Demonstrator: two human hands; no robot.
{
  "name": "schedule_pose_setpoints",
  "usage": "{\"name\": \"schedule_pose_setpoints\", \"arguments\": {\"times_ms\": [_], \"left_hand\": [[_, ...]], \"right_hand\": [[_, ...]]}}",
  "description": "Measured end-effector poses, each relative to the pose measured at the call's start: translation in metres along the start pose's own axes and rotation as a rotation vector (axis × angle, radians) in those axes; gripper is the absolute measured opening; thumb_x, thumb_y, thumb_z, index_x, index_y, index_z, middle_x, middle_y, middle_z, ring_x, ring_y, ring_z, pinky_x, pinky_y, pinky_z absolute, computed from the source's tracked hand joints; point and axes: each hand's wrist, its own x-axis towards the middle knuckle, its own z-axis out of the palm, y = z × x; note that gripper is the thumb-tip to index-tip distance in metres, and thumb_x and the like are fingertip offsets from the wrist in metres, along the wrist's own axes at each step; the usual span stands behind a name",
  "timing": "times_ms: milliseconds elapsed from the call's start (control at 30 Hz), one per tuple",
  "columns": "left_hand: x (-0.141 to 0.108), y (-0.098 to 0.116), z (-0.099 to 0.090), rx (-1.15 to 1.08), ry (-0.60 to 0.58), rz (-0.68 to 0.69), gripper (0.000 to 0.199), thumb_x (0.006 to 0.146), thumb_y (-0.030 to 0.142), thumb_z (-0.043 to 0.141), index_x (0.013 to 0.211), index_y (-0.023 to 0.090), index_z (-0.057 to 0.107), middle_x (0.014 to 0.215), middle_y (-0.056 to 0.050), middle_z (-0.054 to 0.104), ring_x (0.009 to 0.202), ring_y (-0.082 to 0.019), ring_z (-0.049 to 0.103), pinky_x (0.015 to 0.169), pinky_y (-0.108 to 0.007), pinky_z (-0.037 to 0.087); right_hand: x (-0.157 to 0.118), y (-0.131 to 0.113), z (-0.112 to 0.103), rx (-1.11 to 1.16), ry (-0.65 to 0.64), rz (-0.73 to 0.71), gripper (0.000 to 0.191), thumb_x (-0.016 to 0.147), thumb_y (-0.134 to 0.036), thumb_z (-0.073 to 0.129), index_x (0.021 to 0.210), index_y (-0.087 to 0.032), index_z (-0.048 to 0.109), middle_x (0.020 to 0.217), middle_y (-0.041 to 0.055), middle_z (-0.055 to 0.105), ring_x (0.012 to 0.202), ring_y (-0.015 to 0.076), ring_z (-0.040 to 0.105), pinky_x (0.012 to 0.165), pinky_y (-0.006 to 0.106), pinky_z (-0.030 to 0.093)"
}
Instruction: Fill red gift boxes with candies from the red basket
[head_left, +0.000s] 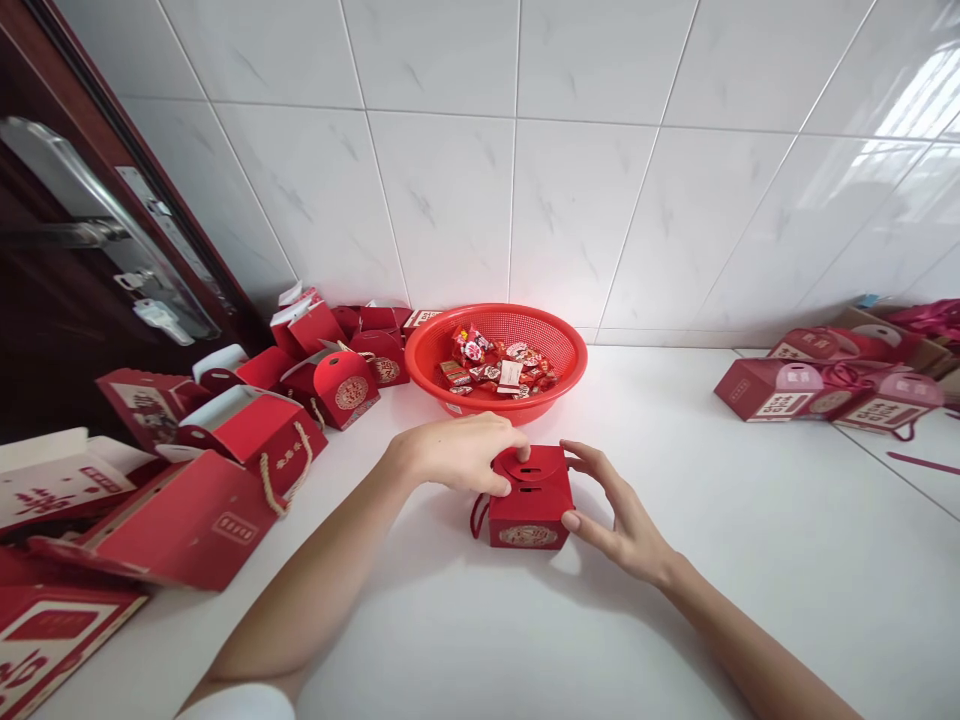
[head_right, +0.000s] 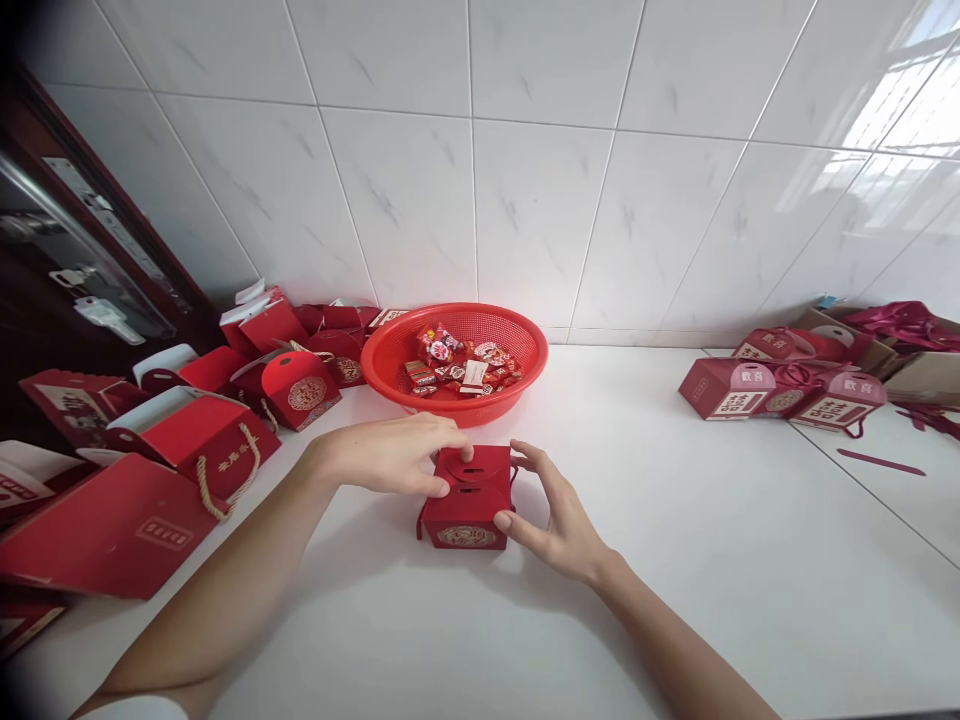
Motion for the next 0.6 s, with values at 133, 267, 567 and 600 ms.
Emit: {"name": "schedule_pose_setpoints", "arguments": {"times_ms": [133,267,567,600], "left_hand": [[0.0053,-0.0023,-0.0036,-0.011,-0.049,-0.013,0.030,0.082,0.032,0.067,0.111,0.023,0.066,0.114,-0.006,0.064,0.109,-0.026,0.059,0.077,-0.028,0.043],[0.0068,-0.0020,-0.0056,-0.032,-0.078,-0.015,0.033,0.083,0.034,0.069,0.114,0.024,0.066,0.114,-0.005,0.062,0.107,-0.024,0.059,0.077,-0.027,0.042],[0.0076,-0.0060,-0.0060,-0.132,-0.098,-0.057,0.041,0.080,0.039,0.072,0.118,0.027,0.068,0.114,-0.004,0.057,0.099,-0.022,0.062,0.075,-0.027,0.046],[0.0080,-0.0071,-0.0058,-0.142,-0.097,-0.059,0.042,0.079,0.040,0.072,0.119,0.028,0.068,0.114,-0.004,0.057,0.099,-0.022,0.062,0.076,-0.027,0.046]], "right_hand": [[0.0000,-0.0003,-0.0018,-0.011,0.018,0.002,0.064,0.094,-0.046,0.063,0.149,-0.028,0.036,0.143,0.0130,0.055,0.127,0.0296,0.058,0.105,0.049,0.050],[-0.0014,0.0006,-0.0030,0.038,0.046,0.042,0.060,0.090,-0.047,0.068,0.142,-0.029,0.045,0.132,0.0100,0.059,0.102,0.0232,0.063,0.096,0.045,0.053],[-0.0010,-0.0023,-0.0015,0.276,0.023,0.108,0.049,0.089,-0.039,0.073,0.134,-0.033,0.055,0.128,0.0084,0.060,0.074,0.0137,0.060,0.075,0.034,0.054],[-0.0008,-0.0024,-0.0014,0.266,0.031,0.083,0.046,0.089,-0.038,0.072,0.132,-0.033,0.057,0.140,0.0097,0.054,0.074,0.0125,0.060,0.076,0.035,0.055]]}}
